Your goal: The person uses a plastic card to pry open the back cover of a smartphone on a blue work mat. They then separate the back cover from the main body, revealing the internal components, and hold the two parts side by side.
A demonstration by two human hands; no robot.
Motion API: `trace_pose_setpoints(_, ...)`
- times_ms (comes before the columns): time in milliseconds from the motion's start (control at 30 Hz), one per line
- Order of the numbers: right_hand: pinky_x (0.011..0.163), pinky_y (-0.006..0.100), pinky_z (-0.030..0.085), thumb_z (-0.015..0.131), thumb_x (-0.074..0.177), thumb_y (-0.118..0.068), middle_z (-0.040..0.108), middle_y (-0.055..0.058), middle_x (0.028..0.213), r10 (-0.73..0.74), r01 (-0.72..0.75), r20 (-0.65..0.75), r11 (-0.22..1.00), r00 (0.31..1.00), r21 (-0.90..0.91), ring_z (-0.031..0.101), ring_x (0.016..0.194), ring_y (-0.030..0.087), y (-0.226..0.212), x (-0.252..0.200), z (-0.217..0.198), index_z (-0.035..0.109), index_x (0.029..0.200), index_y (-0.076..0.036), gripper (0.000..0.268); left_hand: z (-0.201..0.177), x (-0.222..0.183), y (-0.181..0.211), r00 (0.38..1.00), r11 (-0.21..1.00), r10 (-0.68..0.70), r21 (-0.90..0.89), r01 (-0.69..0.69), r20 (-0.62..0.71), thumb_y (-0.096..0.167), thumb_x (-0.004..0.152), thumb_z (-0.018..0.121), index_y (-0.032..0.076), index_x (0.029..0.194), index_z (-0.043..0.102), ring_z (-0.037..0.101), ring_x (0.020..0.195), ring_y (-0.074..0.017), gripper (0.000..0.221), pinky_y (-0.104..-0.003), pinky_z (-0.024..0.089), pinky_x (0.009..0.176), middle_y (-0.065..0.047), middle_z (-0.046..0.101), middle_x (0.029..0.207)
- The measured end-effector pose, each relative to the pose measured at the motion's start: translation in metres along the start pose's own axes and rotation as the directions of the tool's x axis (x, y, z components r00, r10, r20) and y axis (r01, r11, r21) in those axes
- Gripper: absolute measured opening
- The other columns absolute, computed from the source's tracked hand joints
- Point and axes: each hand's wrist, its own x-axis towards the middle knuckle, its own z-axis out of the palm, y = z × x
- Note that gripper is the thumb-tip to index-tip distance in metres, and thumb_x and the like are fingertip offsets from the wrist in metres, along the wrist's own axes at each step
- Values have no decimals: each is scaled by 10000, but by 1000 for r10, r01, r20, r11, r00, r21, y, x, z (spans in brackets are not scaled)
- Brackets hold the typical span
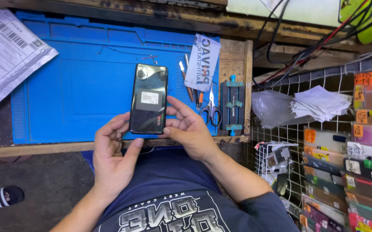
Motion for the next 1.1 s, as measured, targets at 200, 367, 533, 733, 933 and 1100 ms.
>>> trace_pose_setpoints(200,989,342,554,646,903,152,425,102,1475,-58,59,44,998,997,-19,571,1232,199,10,-2,9,185,1658,-59,909,-12,8,-7,934,907,-355,-256,334,-38,-64,970,606,-1,1394,391,639,1078,-174,480,-292,517,941,-182,559,1375)
trace_pose_setpoints(367,1033,302,511,612,930,133,476,81,1449,-47,54,52,989,998,-141,558,1266,158,11,-4,6,249,1636,-28,810,-15,27,-10,866,820,-498,-301,486,41,-10,962,612,-3,1444,396,658,1029,-150,528,-290,527,929,-152,642,1151)
trace_pose_setpoints(533,1045,297,496,588,968,110,573,103,1344,7,15,114,982,993,-188,578,1228,148,12,-6,4,295,1637,-17,741,-13,44,-2,822,787,-562,-249,565,91,47,963,589,-6,1310,464,705,945,-161,372,-313,569,824,-139,736,1055)
trace_pose_setpoints(733,1010,309,506,581,953,87,578,109,1377,13,20,122,963,992,-268,595,1215,154,8,-5,7,304,1615,-15,725,-16,51,-11,872,840,-484,-244,485,67,41,995,600,11,1098,538,718,941,-154,124,-305,580,842,-153,752,1048)
trace_pose_setpoints(933,1132,343,448,631,935,95,496,117,1481,-80,129,176,948,981,-290,517,1343,171,3,-6,13,264,1608,-7,773,-17,50,-19,880,795,-472,-409,449,50,59,1008,607,35,1088,557,708,937,-154,97,-306,554,863,-137,751,1038)
trace_pose_setpoints(1100,1199,368,415,608,984,99,479,157,1547,-165,187,135,967,977,-172,492,1428,207,10,0,12,297,1609,42,700,-4,47,-20,859,685,-510,-583,437,44,80,1016,601,59,1121,557,702,921,-161,117,-318,546,853,-111,736,1041)
